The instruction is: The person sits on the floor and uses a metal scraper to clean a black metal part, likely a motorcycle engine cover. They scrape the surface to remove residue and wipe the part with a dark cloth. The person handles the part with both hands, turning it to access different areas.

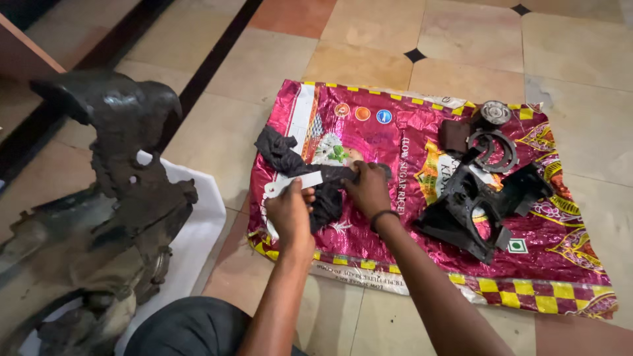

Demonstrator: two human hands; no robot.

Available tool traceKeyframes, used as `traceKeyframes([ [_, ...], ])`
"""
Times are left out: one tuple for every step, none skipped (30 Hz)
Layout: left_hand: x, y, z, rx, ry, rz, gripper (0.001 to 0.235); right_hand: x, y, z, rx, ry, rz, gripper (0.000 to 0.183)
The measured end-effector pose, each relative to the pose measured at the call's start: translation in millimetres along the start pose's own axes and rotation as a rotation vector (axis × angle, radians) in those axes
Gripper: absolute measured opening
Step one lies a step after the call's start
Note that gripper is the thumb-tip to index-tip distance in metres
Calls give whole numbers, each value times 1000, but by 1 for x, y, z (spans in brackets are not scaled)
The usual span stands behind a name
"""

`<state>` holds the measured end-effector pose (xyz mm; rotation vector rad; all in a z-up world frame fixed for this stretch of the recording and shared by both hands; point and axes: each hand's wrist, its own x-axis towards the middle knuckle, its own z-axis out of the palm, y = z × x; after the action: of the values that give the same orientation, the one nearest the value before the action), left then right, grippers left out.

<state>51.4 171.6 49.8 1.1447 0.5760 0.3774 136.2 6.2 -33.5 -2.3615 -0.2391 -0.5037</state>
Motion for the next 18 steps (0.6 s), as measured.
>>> traceKeyframes([
  [-1, 0, 2, -6, -21, -12, 21, 6, 5, 3, 43, -146, 133, 39],
  [-3, 0, 6, 36, -29, -8, 25, 8, 7, 3, 85, -293, 265, 31],
  [-5, 1, 10, 77, -39, -1, 28, 7, 7, -1, 294, -321, 395, 31],
  [-6, 3, 12, 119, -50, 5, 32, 4, 6, -8, 504, -346, 524, 31],
  [-9, 5, 14, 238, -53, 151, 32, 0, 4, -18, 714, -367, 653, 31],
  [-12, 7, 16, 356, -56, 298, 33, -3, 0, -27, 869, -373, 675, 27],
  [-17, 8, 17, 474, -60, 442, 33, -9, -5, -37, 1023, -378, 697, 24],
  [-23, 9, 19, 570, -57, 480, 32, -13, -10, -49, 1178, -380, 718, 22],
  [-27, 11, 21, 665, -57, 523, 31, -16, -15, -58, 1282, -345, 779, 21],
  [-31, 11, 23, 759, -57, 566, 30, -18, -22, -63, 1387, -308, 839, 21],
  [-33, 12, 24, 766, -87, 620, 28, -18, -30, -62, 1501, -273, 895, 21],
  [-35, 13, 25, 773, -116, 675, 26, -22, -36, -61, 1562, -228, 871, 18],
  [-37, 12, 25, 780, -146, 732, 25, -28, -38, -58, 1624, -182, 843, 14],
  [-38, 12, 23, 804, -171, 763, 22, -33, -38, -52, 1685, -134, 814, 11],
  [-42, 9, 23, 825, -199, 789, 22, -34, -36, -44, 1695, -160, 786, 13],
  [-44, 7, 23, 846, -227, 815, 24, -32, -35, -32, 1704, -186, 757, 16],
  [-47, 5, 23, 869, -237, 848, 26, -33, -32, -23, 1717, -213, 730, 19],
  [-50, 3, 25, 891, -248, 881, 29, -36, -27, -18, 1693, -229, 790, 20],
])
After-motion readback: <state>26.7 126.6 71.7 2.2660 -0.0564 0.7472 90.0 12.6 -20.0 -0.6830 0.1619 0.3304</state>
